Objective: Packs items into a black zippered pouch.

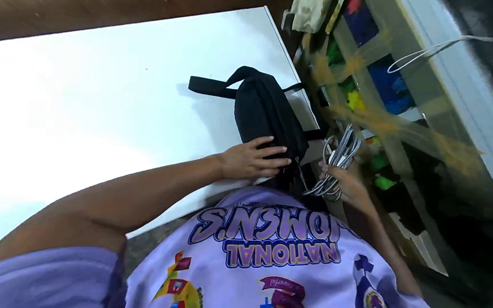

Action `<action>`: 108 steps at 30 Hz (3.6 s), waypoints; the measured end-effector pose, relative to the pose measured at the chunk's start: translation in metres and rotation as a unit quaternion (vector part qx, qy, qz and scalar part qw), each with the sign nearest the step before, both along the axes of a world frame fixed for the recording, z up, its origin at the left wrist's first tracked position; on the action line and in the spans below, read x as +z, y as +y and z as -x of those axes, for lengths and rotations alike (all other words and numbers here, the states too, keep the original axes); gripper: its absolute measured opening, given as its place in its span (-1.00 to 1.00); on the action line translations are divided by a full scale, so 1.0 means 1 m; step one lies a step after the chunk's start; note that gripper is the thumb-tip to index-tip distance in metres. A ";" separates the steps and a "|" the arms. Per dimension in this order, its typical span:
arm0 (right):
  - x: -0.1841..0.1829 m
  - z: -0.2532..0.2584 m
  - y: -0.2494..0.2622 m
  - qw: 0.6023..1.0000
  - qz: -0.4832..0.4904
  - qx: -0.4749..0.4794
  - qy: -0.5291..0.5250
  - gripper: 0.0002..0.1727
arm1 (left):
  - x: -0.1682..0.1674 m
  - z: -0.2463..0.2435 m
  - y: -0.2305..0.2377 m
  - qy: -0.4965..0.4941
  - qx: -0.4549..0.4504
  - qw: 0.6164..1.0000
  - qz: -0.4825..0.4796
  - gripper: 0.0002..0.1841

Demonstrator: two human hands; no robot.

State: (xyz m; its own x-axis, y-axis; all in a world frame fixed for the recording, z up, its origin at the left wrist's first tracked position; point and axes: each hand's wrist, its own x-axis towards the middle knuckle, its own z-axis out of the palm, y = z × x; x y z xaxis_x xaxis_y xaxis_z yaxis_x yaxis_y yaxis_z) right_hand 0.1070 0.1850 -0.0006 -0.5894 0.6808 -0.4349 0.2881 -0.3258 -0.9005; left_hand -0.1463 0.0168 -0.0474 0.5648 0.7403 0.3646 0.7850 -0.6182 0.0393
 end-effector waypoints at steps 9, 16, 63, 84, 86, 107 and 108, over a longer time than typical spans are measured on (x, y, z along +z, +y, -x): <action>-0.020 -0.007 0.013 0.996 0.040 0.078 0.022 -0.45 | -0.028 -0.015 0.013 0.050 -0.029 0.998 -0.001 -0.74; -0.017 0.003 0.000 0.992 0.042 0.090 -0.083 -0.67 | -0.004 -0.025 0.031 0.052 -0.021 0.998 0.040 -0.78; -0.012 0.082 -0.012 0.913 -0.275 0.160 -0.254 -0.42 | 0.110 -0.081 0.183 0.098 0.343 0.846 0.396 -0.81; -0.050 0.040 0.009 0.886 -0.335 0.180 -0.266 -0.43 | 0.114 0.014 0.181 -0.148 0.393 0.816 0.397 -0.67; -0.038 0.035 0.002 0.887 -0.351 0.152 -0.260 -0.44 | 0.116 0.016 0.174 -0.196 0.379 0.815 0.392 -0.68; -0.033 0.026 0.017 0.855 -0.483 0.073 -0.175 -0.52 | 0.139 -0.007 0.189 -0.182 0.342 0.805 0.449 -0.69; -0.034 0.025 0.017 0.855 -0.484 0.070 -0.171 -0.52 | 0.139 -0.007 0.188 -0.185 0.340 0.807 0.447 -0.69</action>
